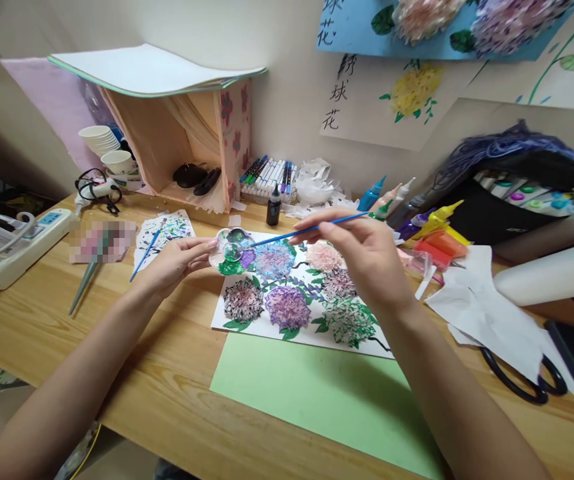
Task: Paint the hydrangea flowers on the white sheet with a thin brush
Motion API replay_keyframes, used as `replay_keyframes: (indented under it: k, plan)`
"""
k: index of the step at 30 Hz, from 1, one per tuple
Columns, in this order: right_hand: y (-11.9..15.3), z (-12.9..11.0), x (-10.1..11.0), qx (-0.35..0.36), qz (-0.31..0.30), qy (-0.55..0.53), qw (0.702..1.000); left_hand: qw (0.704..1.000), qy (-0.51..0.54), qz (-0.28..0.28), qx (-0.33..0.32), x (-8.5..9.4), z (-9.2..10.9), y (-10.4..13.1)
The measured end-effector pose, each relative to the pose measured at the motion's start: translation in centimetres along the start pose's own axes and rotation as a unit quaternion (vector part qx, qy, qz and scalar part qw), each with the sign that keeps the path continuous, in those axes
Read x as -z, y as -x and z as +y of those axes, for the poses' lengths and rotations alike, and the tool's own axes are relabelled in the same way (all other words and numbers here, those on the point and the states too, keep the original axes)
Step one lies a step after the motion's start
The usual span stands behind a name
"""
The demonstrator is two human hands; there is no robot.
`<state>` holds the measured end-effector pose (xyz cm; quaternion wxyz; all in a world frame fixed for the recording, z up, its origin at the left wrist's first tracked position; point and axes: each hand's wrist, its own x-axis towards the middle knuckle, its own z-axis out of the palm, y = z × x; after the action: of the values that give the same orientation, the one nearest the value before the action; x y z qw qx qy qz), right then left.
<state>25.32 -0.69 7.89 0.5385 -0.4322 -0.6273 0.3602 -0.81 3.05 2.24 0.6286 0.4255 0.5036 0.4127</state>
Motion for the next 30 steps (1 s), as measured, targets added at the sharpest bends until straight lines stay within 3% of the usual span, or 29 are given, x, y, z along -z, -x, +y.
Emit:
replay_keyframes:
  k: [4,8,11,14,22,30]
  plan:
    - [-0.3,-1.7,1.7,0.027,0.119,-0.106,0.987,0.998,0.003,0.055,-0.010,1.6,1.0,-0.3]
    - [-0.5,-2.8,4.0,0.036,0.143,-0.090,0.985,0.996,0.018,0.088,-0.007,2.4,1.6,-0.6]
    - [-0.4,-2.8,4.6,0.038,0.151,-0.080,0.985,0.997,0.020,0.081,-0.003,2.4,1.6,-0.6]
    - [-0.1,-2.4,3.6,0.032,0.112,-0.071,0.991,0.997,0.026,0.071,0.002,2.3,1.5,-0.6]
    - [1.3,-0.7,-0.6,0.034,-0.077,0.091,0.992,0.998,0.026,0.053,0.019,2.3,1.2,-0.1]
    - [1.4,1.0,-2.1,0.004,-0.155,0.150,0.976,0.999,0.029,0.027,0.028,1.6,0.9,0.2]
